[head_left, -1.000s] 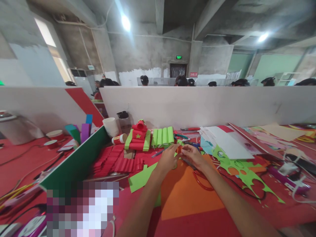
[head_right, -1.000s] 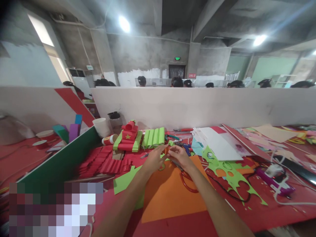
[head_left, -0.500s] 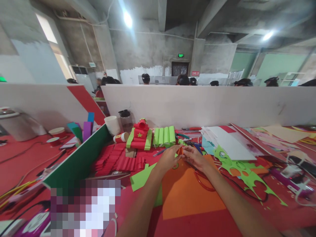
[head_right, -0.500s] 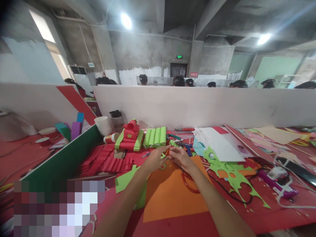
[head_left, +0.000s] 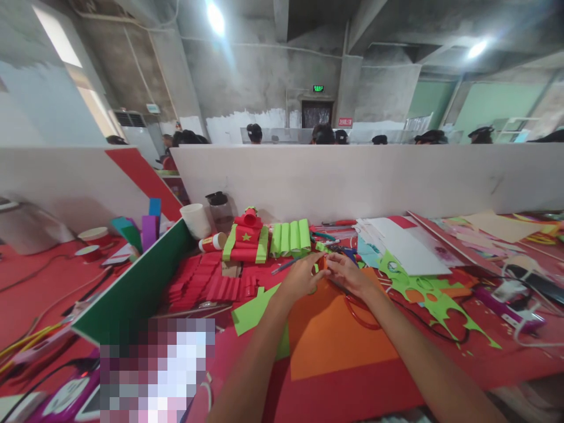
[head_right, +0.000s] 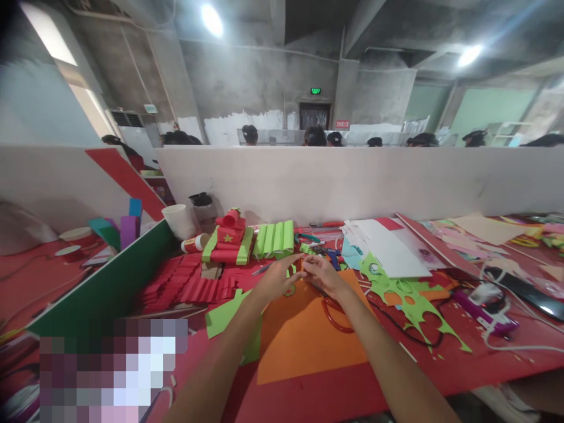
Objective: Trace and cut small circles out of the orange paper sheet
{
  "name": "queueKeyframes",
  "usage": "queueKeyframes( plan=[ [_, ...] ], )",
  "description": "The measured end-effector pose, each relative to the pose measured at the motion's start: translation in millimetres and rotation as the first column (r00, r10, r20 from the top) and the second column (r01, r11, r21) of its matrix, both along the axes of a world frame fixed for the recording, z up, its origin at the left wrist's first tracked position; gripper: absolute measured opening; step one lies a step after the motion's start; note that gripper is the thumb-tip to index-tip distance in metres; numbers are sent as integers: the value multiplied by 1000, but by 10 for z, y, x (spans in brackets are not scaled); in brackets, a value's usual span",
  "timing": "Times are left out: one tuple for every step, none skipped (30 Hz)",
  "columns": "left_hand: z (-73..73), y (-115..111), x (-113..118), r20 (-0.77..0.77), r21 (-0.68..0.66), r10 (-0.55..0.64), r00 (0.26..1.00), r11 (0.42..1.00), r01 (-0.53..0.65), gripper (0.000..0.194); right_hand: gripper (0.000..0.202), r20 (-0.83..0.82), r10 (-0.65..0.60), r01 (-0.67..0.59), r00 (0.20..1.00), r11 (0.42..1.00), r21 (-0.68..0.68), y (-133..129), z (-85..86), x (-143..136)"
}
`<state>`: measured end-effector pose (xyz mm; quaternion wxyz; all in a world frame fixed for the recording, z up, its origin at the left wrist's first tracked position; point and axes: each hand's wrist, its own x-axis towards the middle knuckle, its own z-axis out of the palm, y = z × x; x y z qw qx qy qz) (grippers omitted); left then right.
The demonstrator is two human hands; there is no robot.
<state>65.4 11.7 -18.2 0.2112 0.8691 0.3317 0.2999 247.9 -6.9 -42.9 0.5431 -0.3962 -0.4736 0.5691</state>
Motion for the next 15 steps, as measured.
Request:
queueKeyframes(
  plan=[
    [2, -6, 0, 6, -5, -8, 1000, 1000, 8, 53, 43, -8, 6, -6, 1000, 1000, -1, -1, 2, -3],
    [1, -11, 0, 18, -5, -18, 1000, 1000, 18, 53, 43, -18, 13, -13, 1000, 1000, -2, -1, 4, -7],
    [-2, -13, -1, 34, -1, -25, 999, 1000, 25, 52, 42, -28, 20, -21, 999, 1000, -1, -2, 5, -12],
    [-7, -13, -2, 49, 6, -31, 998, 1000, 31, 52, 42, -38, 27, -28, 999, 1000, -1, -3, 6, -18],
    [-12, -12, -3, 62, 12, -34, 998, 999, 34, 52, 42, -47, 34, -34, 998, 999, -2, -4, 8, -23],
    [-16, -9, -5, 68, 13, -36, 997, 999, 35, 51, 42, -53, 41, -41, 998, 999, -4, -5, 9, -27],
    [-19, -6, -6, 70, 11, -36, 997, 999, 35, 51, 42, -58, 47, -47, 997, 999, -8, -6, 11, -31],
    [-20, -3, -9, 70, 7, -38, 997, 999, 38, 51, 42, -64, 51, -52, 997, 999, -12, -7, 13, -34],
    [-21, 0, -11, 70, 5, -42, 997, 999, 41, 51, 42, -69, 56, -57, 996, 998, -16, -8, 16, -36],
    [-20, 3, -14, 72, 7, -47, 996, 999, 46, 50, 42, -72, 62, -64, 995, 998, -21, -8, 18, -38],
    [-19, 5, -17, 74, 12, -53, 996, 999, 52, 50, 42, -78, 66, -69, 995, 997, -25, -9, 20, -40],
    [-18, 6, -20, 75, 19, -59, 995, 998, 58, 50, 42, -87, 69, -72, 994, 997, -28, -10, 22, -41],
    [-17, 7, -24, 76, 26, -64, 995, 998, 62, 50, 42, -95, 71, -74, 993, 997, -30, -12, 24, -41],
    [-15, 7, -29, 75, 32, -67, 995, 997, 65, 50, 41, -104, 69, -73, 992, 997, -31, -15, 27, -42],
    [-13, 7, -34, 74, 37, -70, 995, 997, 67, 50, 41, -113, 67, -71, 991, 997, -31, -19, 30, -41]
  ],
)
